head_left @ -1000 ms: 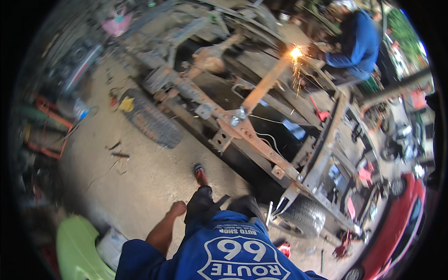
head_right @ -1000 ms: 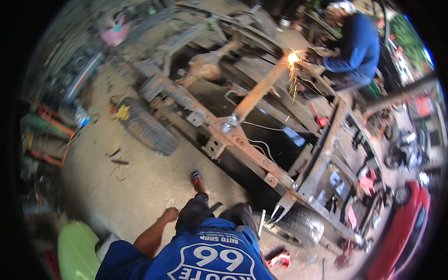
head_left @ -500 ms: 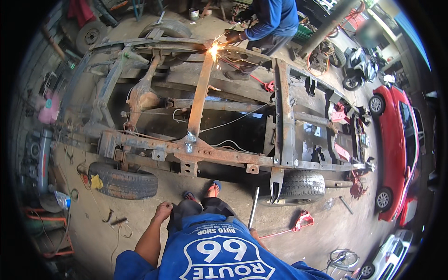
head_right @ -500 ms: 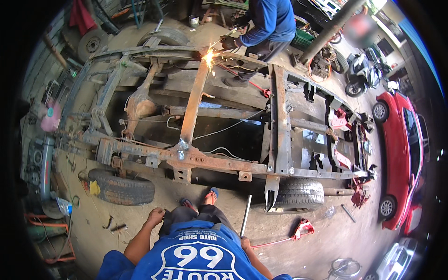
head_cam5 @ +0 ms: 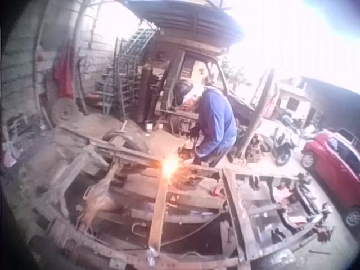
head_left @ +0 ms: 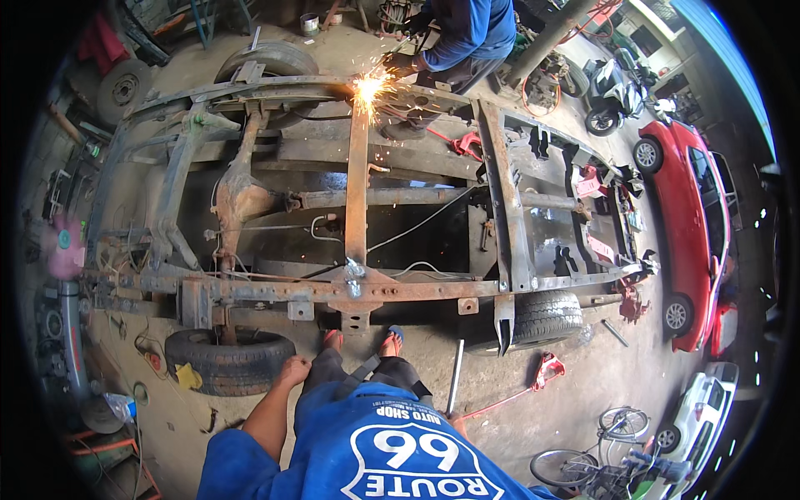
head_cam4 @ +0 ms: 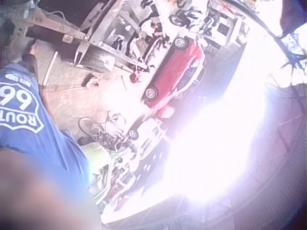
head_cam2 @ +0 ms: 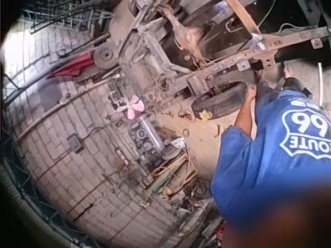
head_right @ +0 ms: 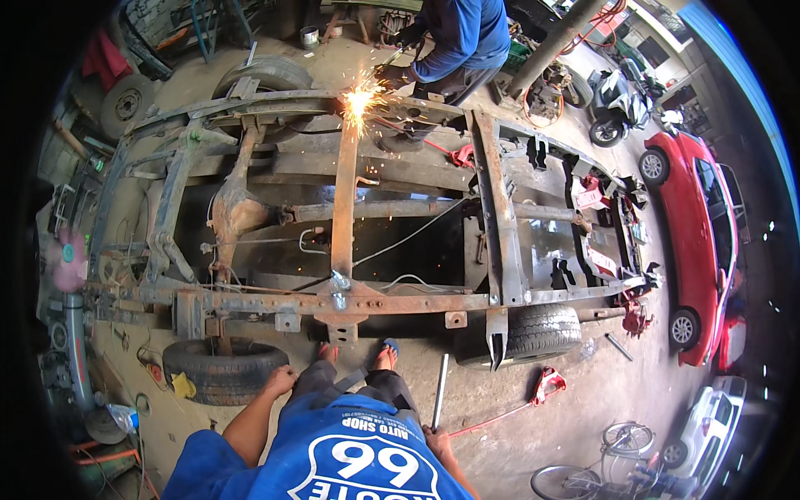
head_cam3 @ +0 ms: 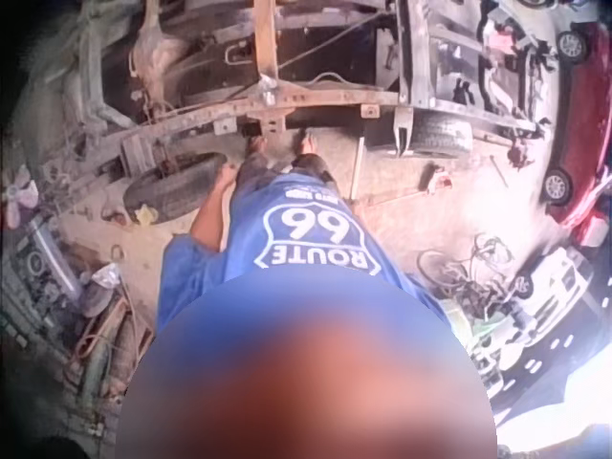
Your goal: The person uses a metal rod to adjust and align red metal brackets on a car chassis frame. They walk around the workshop to retrieve tools and return to continue adjusting the brackets on the frame.
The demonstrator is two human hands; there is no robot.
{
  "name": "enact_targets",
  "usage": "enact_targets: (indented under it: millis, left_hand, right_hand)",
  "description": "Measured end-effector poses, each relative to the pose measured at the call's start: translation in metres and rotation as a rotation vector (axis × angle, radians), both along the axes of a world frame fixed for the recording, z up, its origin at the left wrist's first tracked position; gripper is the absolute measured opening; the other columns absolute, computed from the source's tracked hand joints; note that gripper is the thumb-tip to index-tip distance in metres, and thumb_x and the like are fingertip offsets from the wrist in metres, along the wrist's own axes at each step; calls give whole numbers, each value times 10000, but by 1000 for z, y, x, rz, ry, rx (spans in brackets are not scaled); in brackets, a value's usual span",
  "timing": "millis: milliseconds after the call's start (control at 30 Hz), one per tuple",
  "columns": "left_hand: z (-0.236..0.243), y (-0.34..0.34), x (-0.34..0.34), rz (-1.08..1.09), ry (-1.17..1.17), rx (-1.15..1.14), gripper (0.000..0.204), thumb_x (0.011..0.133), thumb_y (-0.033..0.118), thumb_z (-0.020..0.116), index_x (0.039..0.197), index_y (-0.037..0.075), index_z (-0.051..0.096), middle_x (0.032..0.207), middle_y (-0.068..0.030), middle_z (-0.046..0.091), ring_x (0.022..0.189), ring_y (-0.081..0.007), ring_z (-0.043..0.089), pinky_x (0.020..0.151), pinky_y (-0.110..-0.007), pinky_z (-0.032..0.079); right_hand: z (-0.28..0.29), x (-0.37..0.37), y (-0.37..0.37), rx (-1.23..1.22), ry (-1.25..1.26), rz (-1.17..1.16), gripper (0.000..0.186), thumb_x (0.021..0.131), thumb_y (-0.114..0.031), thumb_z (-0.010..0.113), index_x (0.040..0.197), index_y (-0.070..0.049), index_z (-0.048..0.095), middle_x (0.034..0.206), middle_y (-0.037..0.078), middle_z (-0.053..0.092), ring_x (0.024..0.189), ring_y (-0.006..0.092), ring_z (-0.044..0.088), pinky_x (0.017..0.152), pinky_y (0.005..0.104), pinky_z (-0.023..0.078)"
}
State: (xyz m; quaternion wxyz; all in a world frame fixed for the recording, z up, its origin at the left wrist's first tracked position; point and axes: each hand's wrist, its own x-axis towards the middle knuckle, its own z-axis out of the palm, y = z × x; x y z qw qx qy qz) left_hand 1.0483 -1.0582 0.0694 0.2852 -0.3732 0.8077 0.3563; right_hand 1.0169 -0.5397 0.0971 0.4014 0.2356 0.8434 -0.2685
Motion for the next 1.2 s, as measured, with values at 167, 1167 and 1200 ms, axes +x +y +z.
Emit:
enact_targets:
  millis: [167,1167,1200]
  left_hand:
    - [0,-35,5,85,-66,181,273,885,212,609,1080,36,687,995,-157,724,876,-254,712,782,-374,545]
    - [31,-82,99,287,-170,132,390,888,238,622,1184,-14,654,1209,-253,645,1157,-384,609,977,-416,475]
    - [34,-82,95,251,-158,129,386,890,249,622,1182,-2,659,1205,-245,649,1154,-380,611,974,-417,476]
  right_hand:
    - [-4,31,-46,-54,124,109,374,879,-386,689,917,-14,675,783,188,688,752,243,653,688,415,500]
    - [72,-332,-318,-519,296,49,423,960,-222,591,1338,-42,531,762,95,608,571,181,571,479,339,485]
    - [76,-329,-320,-494,330,77,436,959,-237,598,1349,-55,523,751,79,591,564,164,552,473,329,473]
